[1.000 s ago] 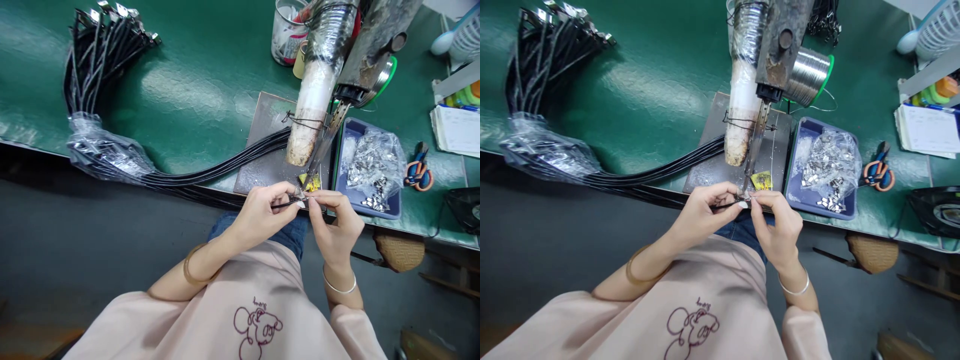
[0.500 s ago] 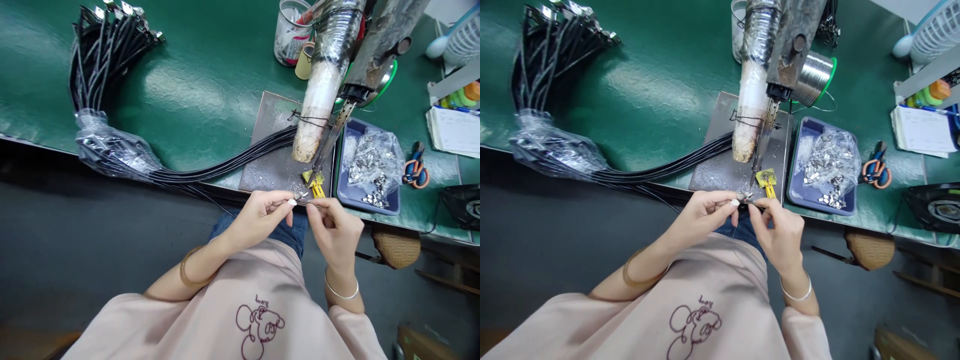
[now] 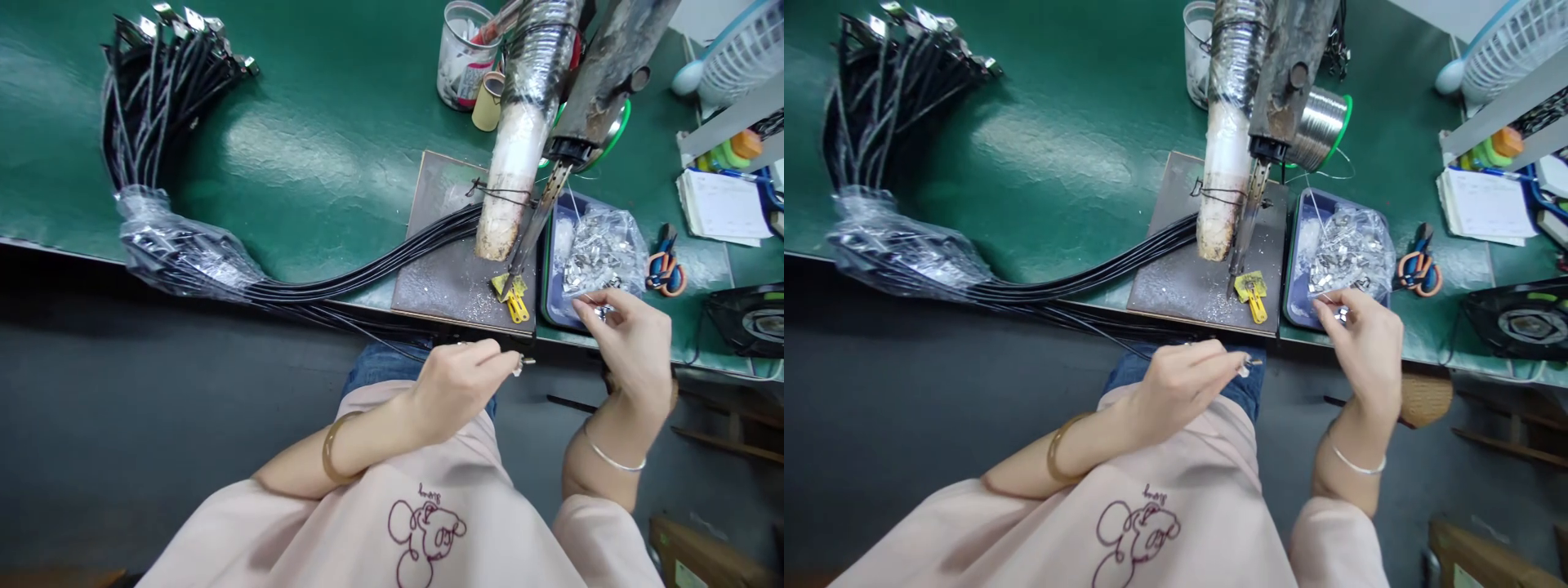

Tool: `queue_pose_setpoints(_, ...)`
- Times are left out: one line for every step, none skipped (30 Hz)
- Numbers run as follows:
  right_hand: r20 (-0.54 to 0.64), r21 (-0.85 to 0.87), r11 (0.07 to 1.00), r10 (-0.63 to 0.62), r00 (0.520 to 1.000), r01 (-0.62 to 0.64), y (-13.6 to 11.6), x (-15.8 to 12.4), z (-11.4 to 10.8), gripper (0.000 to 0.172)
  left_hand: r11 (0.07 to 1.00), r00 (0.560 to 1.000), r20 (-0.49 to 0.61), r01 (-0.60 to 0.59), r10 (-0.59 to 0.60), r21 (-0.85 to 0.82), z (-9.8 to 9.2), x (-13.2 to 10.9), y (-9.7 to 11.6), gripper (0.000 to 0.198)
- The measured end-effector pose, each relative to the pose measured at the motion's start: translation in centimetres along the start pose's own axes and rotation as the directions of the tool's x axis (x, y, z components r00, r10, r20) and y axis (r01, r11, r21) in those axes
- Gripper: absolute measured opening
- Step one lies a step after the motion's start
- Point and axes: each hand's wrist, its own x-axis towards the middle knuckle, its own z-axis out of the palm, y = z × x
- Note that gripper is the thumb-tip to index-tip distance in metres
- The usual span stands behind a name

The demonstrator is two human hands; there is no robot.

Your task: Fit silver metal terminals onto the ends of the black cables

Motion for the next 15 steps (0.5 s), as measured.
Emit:
queue_pose_setpoints(0.077, -0.041, 0.999, -0.019, 0.997, 0.022, 1.1, 0.7, -0.4, 0.021, 0.997, 0.997, 0.058, -0.046, 0.043, 0.063, 0.3, 0.0, 0.1, 0.029)
queue_pose_setpoints(0.154, -0.046, 0.998, -0.036, 0.987, 0.043, 2.1, 1.4, -0.7, 0.023, 0.994, 0.989, 0.134, -0.071, 0.059, 0.083, 0.4, 0.0, 0.2, 0.032)
queue_pose_setpoints(0.217, -0.037, 0.997, -0.053, 0.975, 0.063, 2.9, 2.1, -0.8, 0.025, 0.997, 0.977, 0.209, -0.064, 0.052, 0.052, 0.4, 0.1, 0.1, 0.033)
queue_pose_setpoints(0.279, -0.025, 0.996, -0.07, 0.958, 0.08, 3.5, 2.7, -0.9, 0.028, 0.999, 0.957, 0.287, -0.027, 0.034, -0.028, 0.3, 0.2, -0.1, 0.032)
queue_pose_setpoints(0.334, -0.015, 0.995, -0.084, 0.939, 0.095, 3.9, 3.3, -1.0, 0.03, 0.989, 0.931, 0.366, 0.042, 0.012, -0.14, 0.0, 0.3, -0.3, 0.029)
queue_pose_setpoints(0.382, -0.011, 0.994, -0.096, 0.919, 0.108, 4.2, 3.8, -1.0, 0.031, 0.953, 0.904, 0.428, 0.139, -0.012, -0.268, -0.4, 0.4, -0.7, 0.025)
queue_pose_setpoints(0.425, -0.01, 0.993, -0.103, 0.899, 0.119, 4.3, 4.3, -1.0, 0.032, 0.888, 0.879, 0.474, 0.251, -0.043, -0.386, -0.8, 0.6, -1.1, 0.022)
queue_pose_setpoints(0.461, -0.008, 0.992, -0.107, 0.881, 0.124, 4.4, 4.7, -1.0, 0.032, 0.799, 0.858, 0.504, 0.367, -0.093, -0.477, -1.3, 0.7, -1.6, 0.021)
queue_pose_setpoints(0.487, -0.001, 0.992, -0.108, 0.867, 0.125, 4.4, 5.0, -1.0, 0.032, 0.697, 0.839, 0.521, 0.468, -0.158, -0.543, -1.8, 0.8, -2.1, 0.02)
queue_pose_setpoints(0.505, 0.008, 0.993, -0.106, 0.856, 0.118, 4.3, 5.2, -1.0, 0.032, 0.6, 0.819, 0.526, 0.544, -0.228, -0.587, -2.2, 0.8, -2.6, 0.02)
queue_pose_setpoints(0.517, 0.019, 0.994, -0.102, 0.85, 0.108, 4.2, 5.3, -1.0, 0.031, 0.517, 0.802, 0.521, 0.592, -0.294, -0.619, -2.5, 0.9, -3.0, 0.021)
queue_pose_setpoints(0.521, 0.03, 0.995, -0.097, 0.848, 0.096, 4.0, 5.3, -1.1, 0.03, 0.451, 0.789, 0.506, 0.615, -0.35, -0.647, -2.7, 0.9, -3.4, 0.022)
queue_pose_setpoints(0.51, 0.041, 0.996, -0.093, 0.855, 0.084, 3.7, 5.1, -1.1, 0.028, 0.402, 0.779, 0.488, 0.624, -0.394, -0.671, -2.9, 1.0, -3.8, 0.023)
queue_pose_setpoints(0.477, 0.046, 0.996, -0.088, 0.875, 0.076, 3.4, 4.7, -1.2, 0.025, 0.364, 0.771, 0.472, 0.624, -0.427, -0.691, -2.9, 1.1, -4.0, 0.025)
queue_pose_setpoints(0.416, 0.041, 0.997, -0.079, 0.906, 0.068, 2.9, 4.2, -1.3, 0.021, 0.334, 0.764, 0.458, 0.623, -0.454, -0.708, -2.9, 1.2, -4.1, 0.027)
